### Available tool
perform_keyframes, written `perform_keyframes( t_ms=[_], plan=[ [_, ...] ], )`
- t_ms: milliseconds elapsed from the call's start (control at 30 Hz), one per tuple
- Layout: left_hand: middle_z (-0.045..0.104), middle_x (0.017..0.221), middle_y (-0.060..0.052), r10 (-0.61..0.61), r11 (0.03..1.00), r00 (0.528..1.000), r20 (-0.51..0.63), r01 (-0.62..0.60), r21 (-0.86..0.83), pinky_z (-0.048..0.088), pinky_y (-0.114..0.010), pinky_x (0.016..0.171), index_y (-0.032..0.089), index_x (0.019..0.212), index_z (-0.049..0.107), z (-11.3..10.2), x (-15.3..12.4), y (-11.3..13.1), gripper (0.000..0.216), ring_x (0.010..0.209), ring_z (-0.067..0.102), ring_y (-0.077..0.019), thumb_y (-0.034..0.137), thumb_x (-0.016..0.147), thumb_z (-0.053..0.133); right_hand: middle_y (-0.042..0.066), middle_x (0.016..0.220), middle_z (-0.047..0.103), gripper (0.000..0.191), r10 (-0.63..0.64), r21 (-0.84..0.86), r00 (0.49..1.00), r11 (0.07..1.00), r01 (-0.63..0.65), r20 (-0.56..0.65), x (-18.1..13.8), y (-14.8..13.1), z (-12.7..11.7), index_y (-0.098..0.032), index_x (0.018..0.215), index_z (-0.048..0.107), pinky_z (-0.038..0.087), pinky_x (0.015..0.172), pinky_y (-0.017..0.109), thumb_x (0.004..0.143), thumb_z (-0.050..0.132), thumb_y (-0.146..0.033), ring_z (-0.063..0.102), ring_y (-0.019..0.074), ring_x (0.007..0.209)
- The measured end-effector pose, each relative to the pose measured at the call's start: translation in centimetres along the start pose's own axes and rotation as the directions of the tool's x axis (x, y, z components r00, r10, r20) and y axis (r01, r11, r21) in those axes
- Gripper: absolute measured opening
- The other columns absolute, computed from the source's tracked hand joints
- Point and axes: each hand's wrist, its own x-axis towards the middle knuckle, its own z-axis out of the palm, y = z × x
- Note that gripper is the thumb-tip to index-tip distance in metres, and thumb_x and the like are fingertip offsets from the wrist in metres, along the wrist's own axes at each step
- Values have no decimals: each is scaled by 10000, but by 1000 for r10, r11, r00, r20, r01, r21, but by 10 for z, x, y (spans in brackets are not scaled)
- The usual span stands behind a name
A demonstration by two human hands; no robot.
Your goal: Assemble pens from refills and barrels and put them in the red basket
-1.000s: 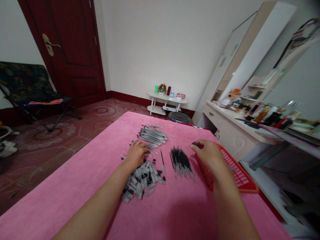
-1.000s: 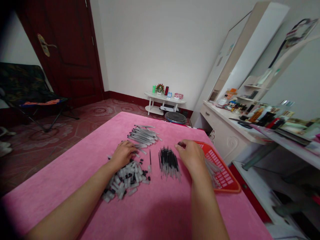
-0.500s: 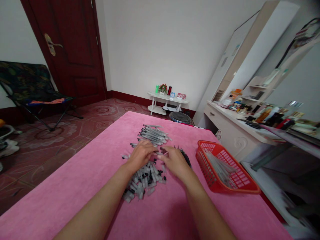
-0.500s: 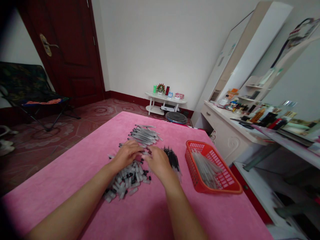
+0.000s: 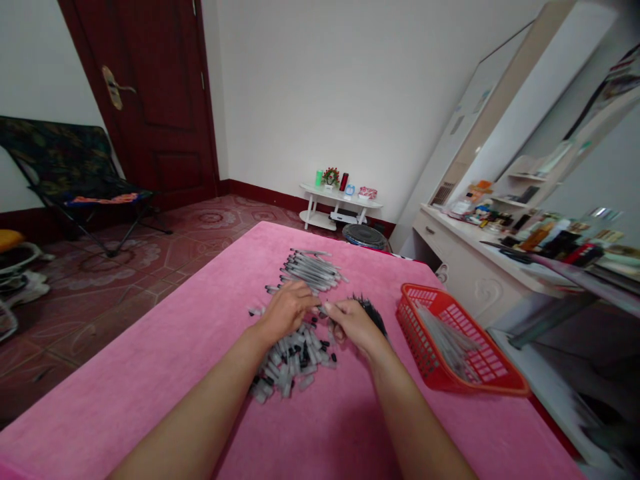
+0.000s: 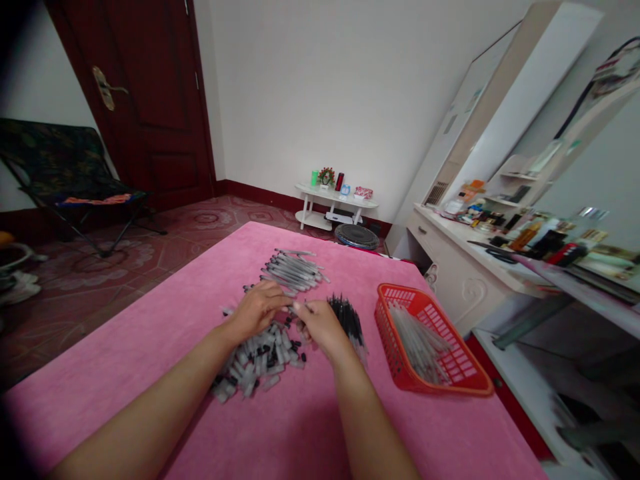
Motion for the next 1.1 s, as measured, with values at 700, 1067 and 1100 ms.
perform_keyframes(
  t_ms=[700,1067,1100],
  plan=[
    [675,974,-78,-706,1,705,-66,-92,-996,515,-336,785,185,937,438,-9,9,-13,258,819,667,-163,300,792,617,23,720,658,211,-247,-199,963,944,264,106,-7,-10,13,-138,778,685,416,587,216,752,597,-329,572,132,650],
    [693,910,-67,-686,-157,726,46,-86,-984,552,-236,665,184,906,430,-5,6,-7,309,858,687,-200,231,746,689,-8,521,543,421,-179,160,977,967,197,-120,-2,-15,20,-150,631,547,314,399,203,770,555,-547,435,84,397],
    [695,899,-64,-685,-150,728,44,-82,-985,552,-236,657,187,908,428,-5,6,-8,319,850,688,-202,237,741,695,-12,514,535,417,-175,167,976,966,196,-132,-3,-16,20,-152,627,544,310,395,202,768,559,-544,425,81,393]
  ],
)
